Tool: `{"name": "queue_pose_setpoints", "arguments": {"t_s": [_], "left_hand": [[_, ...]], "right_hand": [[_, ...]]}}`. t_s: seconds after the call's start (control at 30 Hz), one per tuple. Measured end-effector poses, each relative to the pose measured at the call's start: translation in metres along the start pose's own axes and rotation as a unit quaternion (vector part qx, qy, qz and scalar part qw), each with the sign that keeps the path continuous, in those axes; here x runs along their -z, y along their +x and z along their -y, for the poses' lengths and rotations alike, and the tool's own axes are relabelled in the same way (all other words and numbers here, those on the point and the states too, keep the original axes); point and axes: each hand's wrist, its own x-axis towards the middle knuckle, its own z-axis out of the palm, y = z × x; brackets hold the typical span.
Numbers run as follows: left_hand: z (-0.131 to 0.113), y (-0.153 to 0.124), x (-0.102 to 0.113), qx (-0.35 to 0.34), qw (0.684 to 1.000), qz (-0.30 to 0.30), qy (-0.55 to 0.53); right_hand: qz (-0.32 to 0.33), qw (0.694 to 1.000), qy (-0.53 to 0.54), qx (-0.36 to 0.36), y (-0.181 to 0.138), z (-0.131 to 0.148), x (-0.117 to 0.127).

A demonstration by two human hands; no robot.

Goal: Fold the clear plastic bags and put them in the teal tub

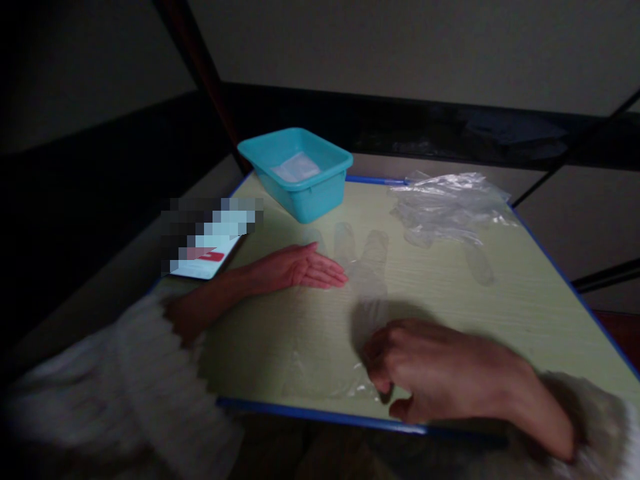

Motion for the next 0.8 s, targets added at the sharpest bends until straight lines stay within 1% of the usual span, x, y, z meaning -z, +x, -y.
{"name": "queue_pose_setpoints", "arguments": {"t_s": [0.23,0.37,0.53,0.67,0.8], "left_hand": [[-0.0036,-0.0018,-0.0038,-0.001,1.0,-0.013,0.017],[-0.0041,-0.002,-0.0054,-0.006,0.999,-0.025,0.027],[-0.0018,-0.0018,-0.0036,-0.008,0.998,-0.027,0.061],[-0.0028,-0.0022,-0.0044,-0.004,0.996,-0.039,0.082],[-0.0061,-0.0022,-0.0084,-0.017,0.991,-0.065,0.119]], "right_hand": [[-0.018,0.999,-0.013,0.029,0.0046,-0.0009,-0.0026],[-0.013,0.999,-0.028,0.031,0.0063,0.0005,-0.0042],[-0.042,0.999,-0.027,0.021,0.0049,0.0014,-0.0066],[-0.024,0.999,-0.011,0.025,0.0056,-0.0001,-0.0062],[-0.019,0.999,0.029,0.039,0.0059,-0.0012,-0.0007]]}}
